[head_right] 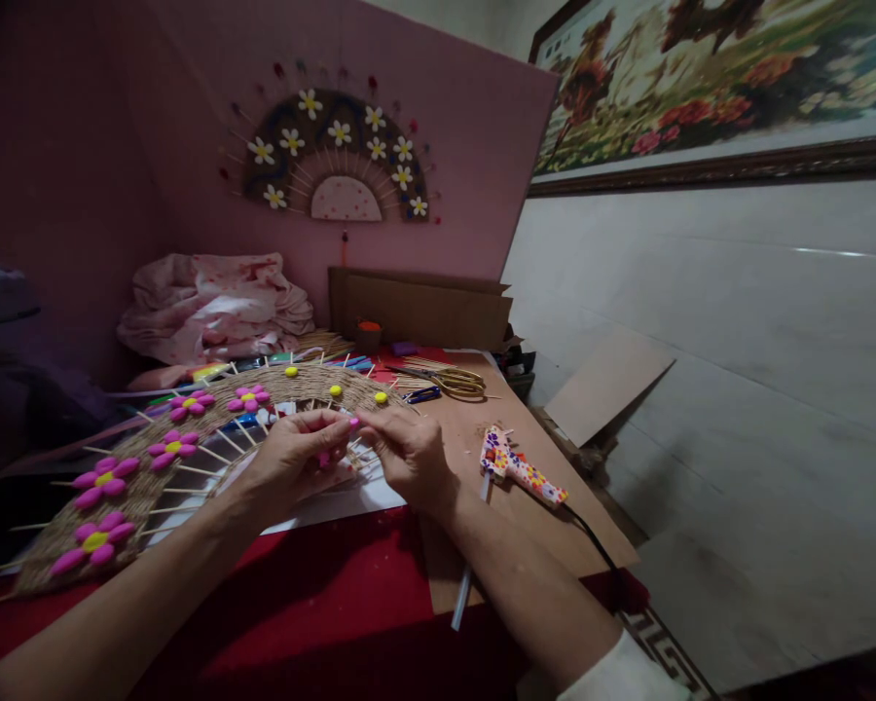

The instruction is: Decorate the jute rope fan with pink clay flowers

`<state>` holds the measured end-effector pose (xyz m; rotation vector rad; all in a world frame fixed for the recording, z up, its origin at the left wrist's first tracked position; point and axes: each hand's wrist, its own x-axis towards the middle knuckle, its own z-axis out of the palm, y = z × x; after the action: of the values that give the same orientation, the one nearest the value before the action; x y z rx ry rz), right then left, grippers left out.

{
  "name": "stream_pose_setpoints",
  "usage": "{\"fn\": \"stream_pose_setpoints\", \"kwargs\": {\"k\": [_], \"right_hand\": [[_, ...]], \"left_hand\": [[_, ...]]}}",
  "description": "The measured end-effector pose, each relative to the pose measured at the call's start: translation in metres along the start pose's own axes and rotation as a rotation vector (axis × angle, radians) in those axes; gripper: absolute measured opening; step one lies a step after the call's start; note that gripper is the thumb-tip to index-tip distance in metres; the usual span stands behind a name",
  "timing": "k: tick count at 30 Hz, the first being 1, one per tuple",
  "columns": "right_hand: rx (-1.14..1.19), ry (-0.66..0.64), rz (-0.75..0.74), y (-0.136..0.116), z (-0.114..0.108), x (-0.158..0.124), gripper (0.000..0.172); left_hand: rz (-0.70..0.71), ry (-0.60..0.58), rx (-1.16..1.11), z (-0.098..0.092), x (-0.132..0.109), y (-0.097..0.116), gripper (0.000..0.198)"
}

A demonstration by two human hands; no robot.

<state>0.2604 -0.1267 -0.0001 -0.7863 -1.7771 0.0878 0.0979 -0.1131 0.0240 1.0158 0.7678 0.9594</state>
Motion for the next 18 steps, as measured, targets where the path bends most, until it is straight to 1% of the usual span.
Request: {"fn": "stream_pose_setpoints", "kwargs": {"k": [2,5,8,11,13,18], "right_hand": [[0.005,-0.024,-0.010,-0.0012,0.0003,0.0000,0.028],[0.008,-0.001,0.002,-0.0018,0.0010,-0.0006,0.028],[0.016,-0.033,0.000,-0.0016,0.0011,-0.0010,0.029],[0.025,0.019,0.017,-0.0016,0.0003,-0.0003,0.028],[0.039,0.048,0.052,-0.0020,0.0002,0.0005,0.025],[0.091,0.001,0.121,-0.0027,0.0021,0.0018,0.010]], "left_hand": [[-0.006,0.004,-0.006,0.0003,-0.0004,0.0003,0.027],[-0.007,0.004,-0.016,0.0003,-0.0004,0.0001,0.027],[0.004,-0.001,-0.027,-0.0001,0.0003,-0.0004,0.026],[-0.013,0.017,-0.034,-0.0002,0.0007,-0.0005,0.025],[-0.012,0.004,-0.031,-0.0001,0.0009,-0.0008,0.025],[0.023,-0.060,-0.023,-0.0011,0.0026,-0.0037,0.031]]}}
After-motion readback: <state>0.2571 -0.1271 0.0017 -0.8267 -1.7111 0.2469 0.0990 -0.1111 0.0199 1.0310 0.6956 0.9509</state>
